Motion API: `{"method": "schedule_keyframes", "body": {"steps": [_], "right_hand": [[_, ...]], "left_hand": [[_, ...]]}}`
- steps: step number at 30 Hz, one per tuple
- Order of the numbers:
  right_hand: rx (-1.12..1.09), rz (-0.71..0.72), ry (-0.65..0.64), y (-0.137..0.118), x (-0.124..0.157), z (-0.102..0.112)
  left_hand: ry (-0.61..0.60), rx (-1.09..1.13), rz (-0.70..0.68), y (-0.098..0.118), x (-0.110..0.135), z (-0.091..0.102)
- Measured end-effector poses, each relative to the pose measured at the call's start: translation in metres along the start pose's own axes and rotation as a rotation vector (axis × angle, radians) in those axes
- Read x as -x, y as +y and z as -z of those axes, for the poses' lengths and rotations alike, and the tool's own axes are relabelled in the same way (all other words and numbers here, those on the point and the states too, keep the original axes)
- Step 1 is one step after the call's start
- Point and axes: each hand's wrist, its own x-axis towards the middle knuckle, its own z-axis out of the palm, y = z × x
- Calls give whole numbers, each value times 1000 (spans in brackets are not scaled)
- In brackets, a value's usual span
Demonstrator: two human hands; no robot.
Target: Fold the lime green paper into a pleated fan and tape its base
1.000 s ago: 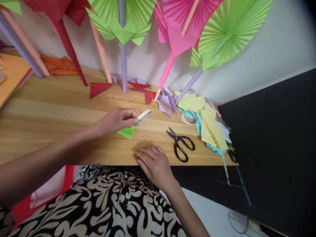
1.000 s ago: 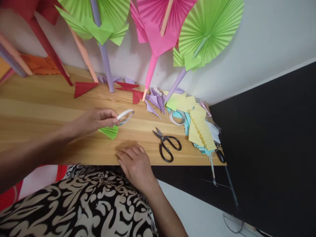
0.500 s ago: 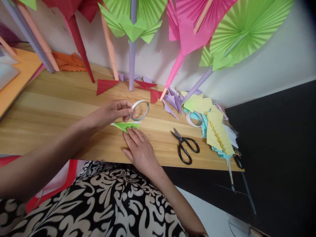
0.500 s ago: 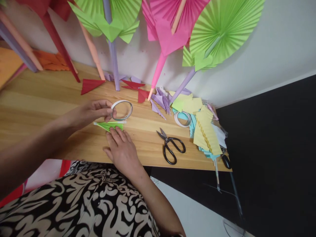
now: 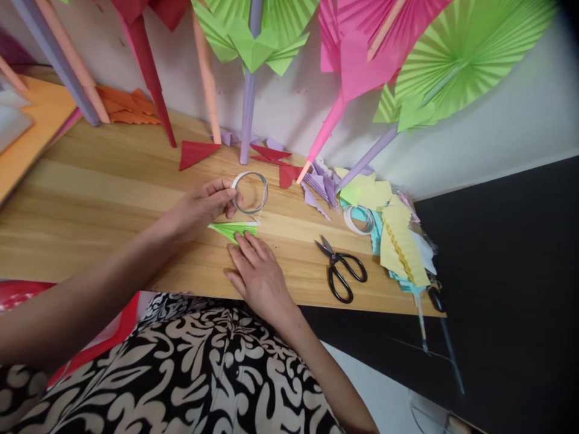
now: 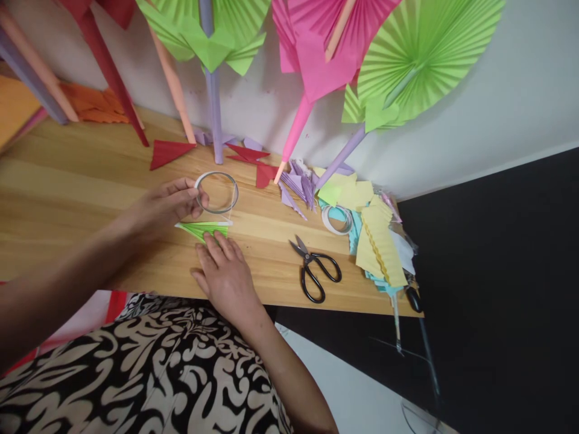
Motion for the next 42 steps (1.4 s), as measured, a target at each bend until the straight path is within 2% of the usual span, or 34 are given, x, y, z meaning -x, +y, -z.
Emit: {"method": "schedule_keyframes", "body": {"steps": [3,5,7,10,13,16,21,25,28,31,33,35,38,42], "right_hand": [[-41,32,32,1,1,5],[-104,30,114,4,2,12],[-174,-74,241,11,1,21],[-259,-362,371,25,-7,32],[-365,-518,321,41,-26,34],[-508,-559,271,51,-46,28],[-687,-612,312,57,-57,19],[-607,-669,377,67,-38,22],[-337,-717,352,76,-19,29],[3,-670,379,74,-8,37],[129,-561,405,66,-6,41],[143,-415,354,56,-8,39],[107,-253,200,44,-10,26],[141,-270,153,42,-8,5]], "left_hand": [[-29,91,16,-1,2,-2],[-54,133,27,-1,3,-4],[-79,147,20,-2,4,-5],[-128,115,-7,-2,5,-5],[-158,40,-26,-2,6,-5],[-173,-45,-35,-3,8,-5],[-163,-94,-67,-8,7,-4],[-140,-63,-53,-12,6,-2],[-136,-40,-22,-11,6,-3],[-129,-34,-9,-8,7,-4],[-121,-55,-15,-6,7,-4],[-112,-97,-22,-5,7,-4],[-96,-151,-32,-5,7,-2],[-63,-164,-40,-3,8,-2]]}}
